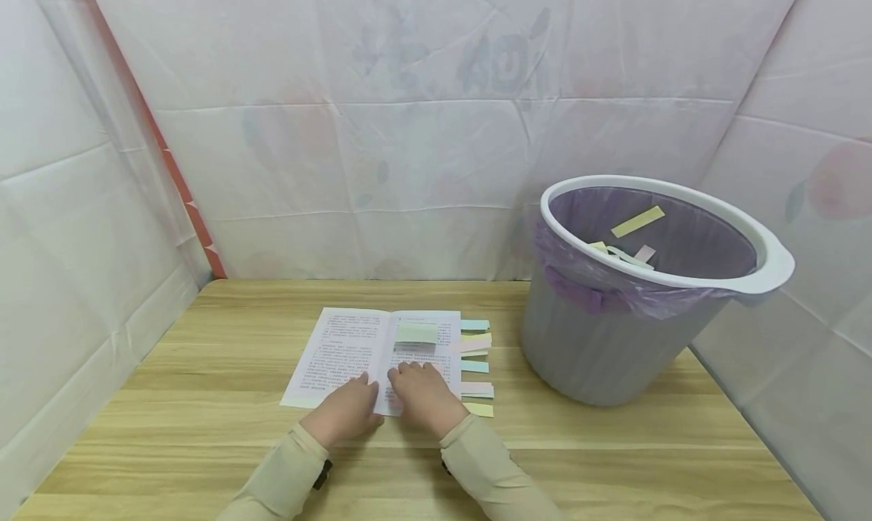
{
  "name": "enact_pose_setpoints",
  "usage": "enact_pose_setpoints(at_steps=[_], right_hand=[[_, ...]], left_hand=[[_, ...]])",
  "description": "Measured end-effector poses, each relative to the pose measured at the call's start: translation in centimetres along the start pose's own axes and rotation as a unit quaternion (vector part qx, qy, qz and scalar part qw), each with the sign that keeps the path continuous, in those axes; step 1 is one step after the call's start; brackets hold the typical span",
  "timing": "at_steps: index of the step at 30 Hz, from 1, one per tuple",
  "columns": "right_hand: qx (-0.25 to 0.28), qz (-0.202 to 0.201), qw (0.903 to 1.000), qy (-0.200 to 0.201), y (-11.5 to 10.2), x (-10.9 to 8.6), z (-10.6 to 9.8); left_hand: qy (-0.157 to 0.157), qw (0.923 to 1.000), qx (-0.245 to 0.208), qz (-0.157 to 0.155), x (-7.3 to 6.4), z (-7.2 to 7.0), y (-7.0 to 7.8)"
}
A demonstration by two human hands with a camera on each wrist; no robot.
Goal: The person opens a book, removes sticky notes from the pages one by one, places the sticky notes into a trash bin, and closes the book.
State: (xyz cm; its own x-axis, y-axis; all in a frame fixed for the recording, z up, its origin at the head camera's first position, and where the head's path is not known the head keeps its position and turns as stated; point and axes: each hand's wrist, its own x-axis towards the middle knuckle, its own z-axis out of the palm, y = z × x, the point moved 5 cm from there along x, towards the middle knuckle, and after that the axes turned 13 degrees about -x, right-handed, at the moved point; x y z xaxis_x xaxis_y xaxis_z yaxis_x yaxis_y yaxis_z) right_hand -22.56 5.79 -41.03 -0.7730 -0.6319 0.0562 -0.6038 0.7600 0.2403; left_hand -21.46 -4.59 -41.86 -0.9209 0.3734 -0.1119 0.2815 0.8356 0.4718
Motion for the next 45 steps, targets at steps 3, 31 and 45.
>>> enact_pose_setpoints(at_steps=[3, 31, 45], right_hand=[[-0.012, 0.001, 0.9998, 0.012, 0.0, 0.1, 0.2], [-0.028, 0.152, 0.9842, 0.087, 4.4, -0.6, -1.7], [-0.033, 0.194, 0.9745, 0.107, 6.6, -1.1, -2.6]], left_hand=[[0.003, 1.0, 0.0, 0.0, 0.0, 0.0, 0.1], [0.008, 0.9995, 0.027, -0.01, -0.3, 0.0, 0.4], [-0.004, 0.9996, 0.021, -0.02, -0.1, 0.2, 0.1]])
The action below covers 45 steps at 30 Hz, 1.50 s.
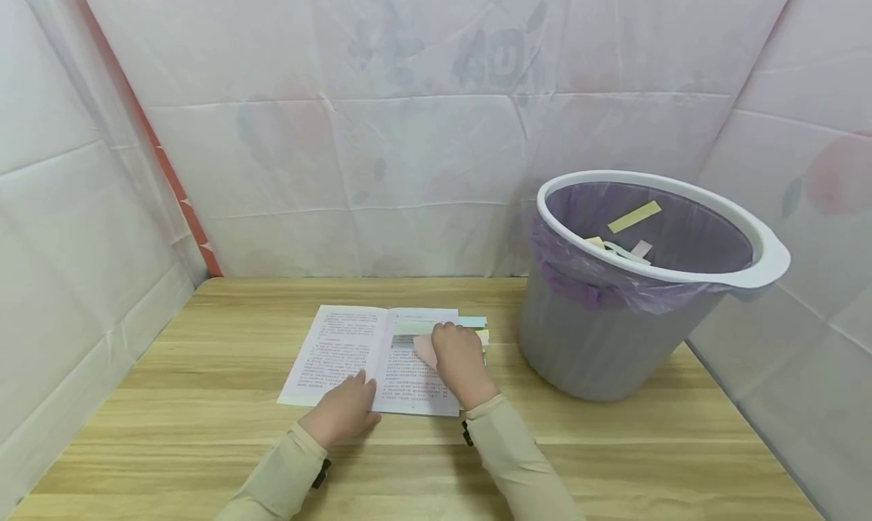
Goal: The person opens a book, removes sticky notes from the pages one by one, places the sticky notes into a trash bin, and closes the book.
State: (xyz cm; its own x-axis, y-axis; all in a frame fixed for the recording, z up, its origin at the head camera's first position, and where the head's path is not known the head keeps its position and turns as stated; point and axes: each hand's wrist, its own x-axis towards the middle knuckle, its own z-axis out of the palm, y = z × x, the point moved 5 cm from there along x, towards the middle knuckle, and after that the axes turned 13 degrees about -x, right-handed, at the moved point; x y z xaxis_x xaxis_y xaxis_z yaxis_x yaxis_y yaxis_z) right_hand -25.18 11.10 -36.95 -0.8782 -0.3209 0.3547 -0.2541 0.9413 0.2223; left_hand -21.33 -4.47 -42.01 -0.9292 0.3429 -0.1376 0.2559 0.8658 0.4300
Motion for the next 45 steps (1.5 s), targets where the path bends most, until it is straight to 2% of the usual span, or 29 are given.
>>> enact_pose_setpoints(at_steps=[7, 11, 14, 16, 17, 19, 21, 22, 24, 27, 28, 29, 30, 31, 32, 33, 39, 41, 45], right_hand=[[0.013, 0.011, 0.9998, -0.009, 1.3, 0.0, -1.5], [0.055, 0.02, 0.9982, 0.011, 2.1, -0.1, -3.2], [0.104, 0.015, 0.9925, 0.063, 2.8, -0.5, -5.1], [0.136, 0.007, 0.9841, 0.114, 3.3, -0.9, -6.7], [0.151, -0.001, 0.9769, 0.151, 3.6, -1.2, -7.7], [0.169, -0.017, 0.9555, 0.241, 4.2, -1.8, -9.8], [0.181, -0.02, 0.9241, 0.336, 4.9, -2.9, -12.1], [0.182, -0.017, 0.9028, 0.389, 5.2, -3.5, -13.2], [0.182, 0.004, 0.8505, 0.494, 5.9, -4.7, -15.3], [0.176, 0.069, 0.7693, 0.61, 7.3, -6.6, -17.4], [0.172, 0.092, 0.7476, 0.635, 7.8, -7.0, -17.8], [0.168, 0.115, 0.7318, 0.651, 8.4, -7.3, -18.2], [0.162, 0.137, 0.7248, 0.655, 9.1, -7.5, -18.4], [0.157, 0.155, 0.7224, 0.655, 9.9, -7.5, -18.6], [0.151, 0.174, 0.7256, 0.648, 10.8, -7.5, -18.7], [0.144, 0.19, 0.7331, 0.637, 11.7, -7.4, -18.8], [0.117, 0.238, 0.8028, 0.534, 17.1, -6.7, -18.7], [0.112, 0.242, 0.8185, 0.509, 18.0, -6.7, -18.4], [0.097, 0.241, 0.8423, 0.473, 18.5, -6.5, -18.1]], left_hand=[[0.003, 1.0, 0.003, 0.005, -0.2, -0.1, 0.2], [0.002, 1.0, -0.001, 0.003, -0.3, -0.3, 0.3], [0.0, 1.0, -0.006, 0.0, -0.4, -0.4, 0.3], [-0.001, 1.0, -0.007, 0.0, -0.4, -0.4, 0.4], [-0.001, 1.0, -0.008, 0.0, -0.4, -0.4, 0.4], [0.0, 0.9999, -0.01, 0.002, -0.5, -0.4, 0.4], [0.002, 0.9999, -0.011, 0.005, -0.5, -0.4, 0.5], [0.002, 0.9999, -0.013, 0.006, -0.5, -0.4, 0.5], [0.003, 0.9999, -0.013, 0.009, -0.6, -0.4, 0.4], [0.004, 0.9998, -0.015, 0.009, -0.5, -0.4, 0.3], [0.003, 0.9998, -0.015, 0.008, -0.5, -0.4, 0.2], [0.002, 0.9999, -0.015, 0.008, -0.4, -0.3, 0.2], [0.002, 0.9998, -0.016, 0.007, -0.4, -0.3, 0.1], [0.001, 0.9999, -0.015, 0.006, -0.3, -0.3, 0.0], [0.0, 0.9999, -0.016, 0.004, -0.3, -0.2, -0.1], [-0.001, 0.9999, -0.016, 0.004, -0.3, -0.2, -0.1], [-0.011, 0.9998, -0.019, 0.002, -0.1, -0.2, 0.0], [-0.012, 0.9998, -0.019, 0.0, -0.2, -0.2, 0.0], [-0.015, 0.9997, -0.017, -0.004, -0.1, 0.0, 0.0]])
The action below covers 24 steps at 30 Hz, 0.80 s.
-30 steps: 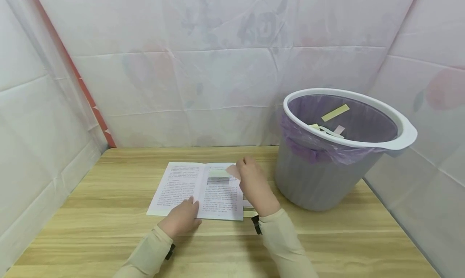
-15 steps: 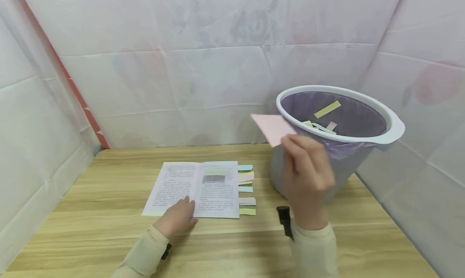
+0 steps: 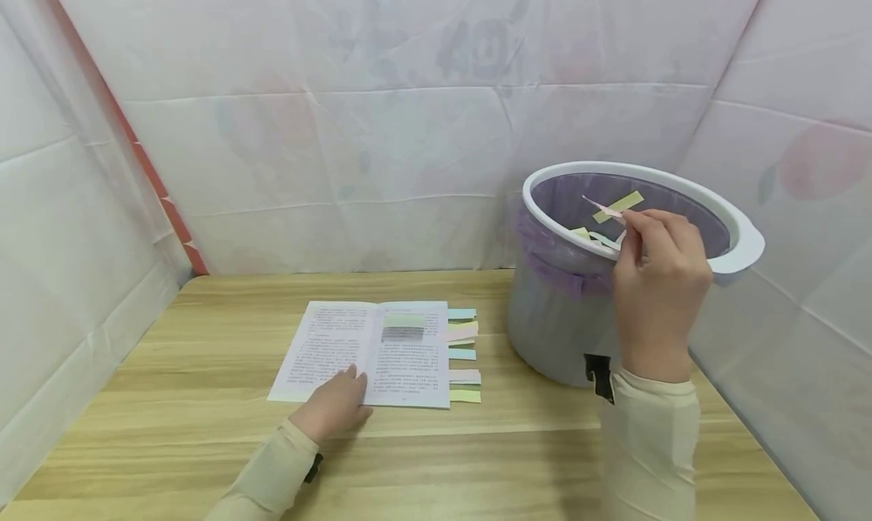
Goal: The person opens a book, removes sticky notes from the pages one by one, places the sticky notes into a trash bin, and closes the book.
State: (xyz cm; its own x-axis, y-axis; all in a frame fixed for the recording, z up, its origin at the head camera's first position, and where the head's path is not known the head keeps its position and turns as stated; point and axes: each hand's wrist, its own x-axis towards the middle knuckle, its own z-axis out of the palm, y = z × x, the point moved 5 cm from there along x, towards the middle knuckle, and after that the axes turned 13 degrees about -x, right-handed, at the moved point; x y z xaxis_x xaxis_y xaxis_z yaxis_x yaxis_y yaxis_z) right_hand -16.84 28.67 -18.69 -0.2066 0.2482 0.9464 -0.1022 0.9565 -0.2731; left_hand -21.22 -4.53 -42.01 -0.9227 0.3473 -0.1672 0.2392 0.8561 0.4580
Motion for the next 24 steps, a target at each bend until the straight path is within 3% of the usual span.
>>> enact_pose_setpoints(at_steps=[7, 11, 14, 18, 20, 24], right_hand=[[-0.04, -0.016, 0.9965, -0.072, -0.1, 0.1, 0.7], [-0.04, -0.021, 0.9946, -0.093, -0.1, 0.0, 0.8], [-0.032, -0.031, 0.9954, -0.085, -0.6, -0.3, 0.7], [0.006, -0.065, 0.9964, -0.055, -2.6, -1.1, 0.7], [0.037, -0.101, 0.9932, -0.044, -4.2, -1.9, 1.1], [0.103, -0.181, 0.9747, -0.082, -7.6, -4.4, 3.4]], left_hand=[[0.002, 1.0, 0.006, 0.001, 0.0, 0.0, 0.0], [0.003, 1.0, 0.007, 0.001, 0.1, 0.0, -0.1], [0.008, 0.9999, 0.006, 0.005, 0.3, 0.2, -0.4], [0.009, 0.9999, 0.006, 0.005, 0.2, 0.3, -0.3], [0.011, 0.9999, 0.01, 0.006, 0.2, 0.2, -0.2], [0.011, 0.9999, 0.013, 0.002, 0.1, 0.1, 0.2]])
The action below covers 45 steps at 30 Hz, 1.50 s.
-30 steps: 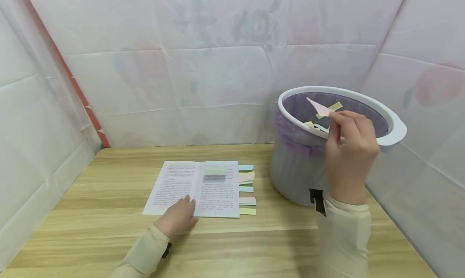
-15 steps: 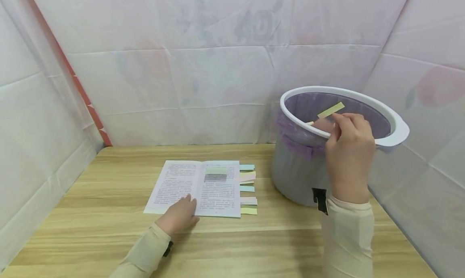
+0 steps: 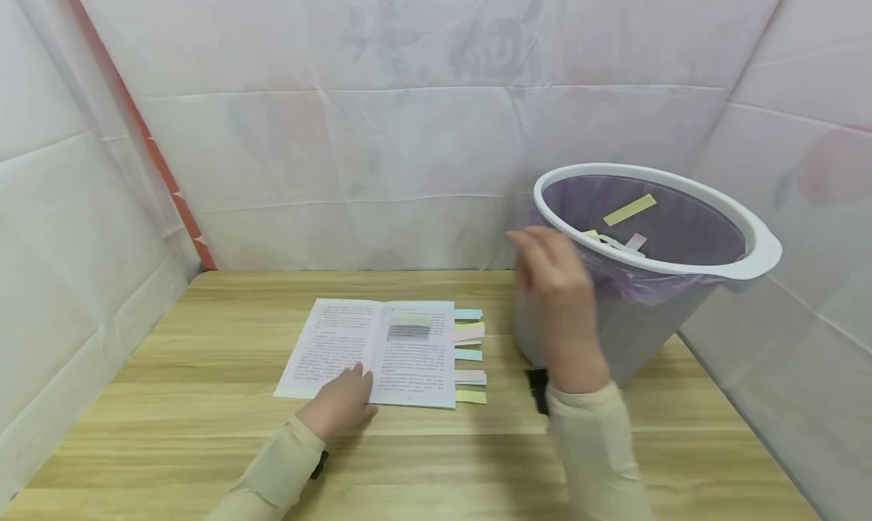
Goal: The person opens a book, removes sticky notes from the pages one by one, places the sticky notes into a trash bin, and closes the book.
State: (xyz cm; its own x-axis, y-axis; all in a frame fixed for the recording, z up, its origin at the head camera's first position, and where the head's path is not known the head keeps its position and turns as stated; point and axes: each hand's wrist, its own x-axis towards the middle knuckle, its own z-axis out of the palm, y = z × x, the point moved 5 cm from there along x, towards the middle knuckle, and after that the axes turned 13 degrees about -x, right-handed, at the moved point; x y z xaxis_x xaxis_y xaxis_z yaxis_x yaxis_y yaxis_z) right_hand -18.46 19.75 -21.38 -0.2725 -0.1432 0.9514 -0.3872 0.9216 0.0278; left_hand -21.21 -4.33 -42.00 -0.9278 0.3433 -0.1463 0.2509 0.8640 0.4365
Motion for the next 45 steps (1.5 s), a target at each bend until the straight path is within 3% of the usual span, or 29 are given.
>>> enact_pose_setpoints(at_steps=[2, 5, 8, 12, 14, 16, 26, 30, 41, 45], right_hand=[[0.037, -0.04, 0.9971, -0.053, -1.6, -0.7, 2.4], [0.092, -0.086, 0.9814, -0.145, -3.5, -2.2, 6.5], [0.127, -0.101, 0.9518, -0.261, -4.8, -4.3, 10.7], [0.093, -0.085, 0.9003, -0.417, -5.3, -7.6, 15.4], [0.058, -0.092, 0.8804, -0.462, -5.4, -9.0, 17.0], [0.035, -0.106, 0.8712, -0.478, -5.6, -9.9, 18.0], [-0.038, -0.135, 0.8807, -0.453, -6.0, -11.4, 19.8], [-0.057, -0.12, 0.8832, -0.45, -5.9, -11.5, 19.8], [-0.094, -0.07, 0.8617, -0.494, -5.4, -11.9, 20.3], [-0.093, -0.058, 0.8616, -0.496, -5.3, -11.8, 20.4]], left_hand=[[0.0, 1.0, 0.005, 0.001, 0.1, 0.1, 0.1], [0.003, 0.9999, 0.013, 0.005, 0.2, 0.3, 0.3], [0.009, 0.9996, 0.026, 0.011, 0.2, 0.3, 0.5], [0.01, 0.9992, 0.037, 0.009, 0.1, 0.2, 0.9], [0.009, 0.9993, 0.036, 0.005, 0.1, 0.1, 1.0], [0.007, 0.9993, 0.036, 0.003, 0.1, 0.1, 1.1], [0.014, 0.9983, 0.056, 0.005, 0.2, 0.3, 1.1], [0.017, 0.998, 0.06, 0.007, 0.2, 0.3, 1.0], [0.019, 0.9975, 0.068, 0.0, 0.0, 0.2, 0.4], [0.016, 0.9978, 0.064, -0.008, 0.0, 0.0, 0.2]])
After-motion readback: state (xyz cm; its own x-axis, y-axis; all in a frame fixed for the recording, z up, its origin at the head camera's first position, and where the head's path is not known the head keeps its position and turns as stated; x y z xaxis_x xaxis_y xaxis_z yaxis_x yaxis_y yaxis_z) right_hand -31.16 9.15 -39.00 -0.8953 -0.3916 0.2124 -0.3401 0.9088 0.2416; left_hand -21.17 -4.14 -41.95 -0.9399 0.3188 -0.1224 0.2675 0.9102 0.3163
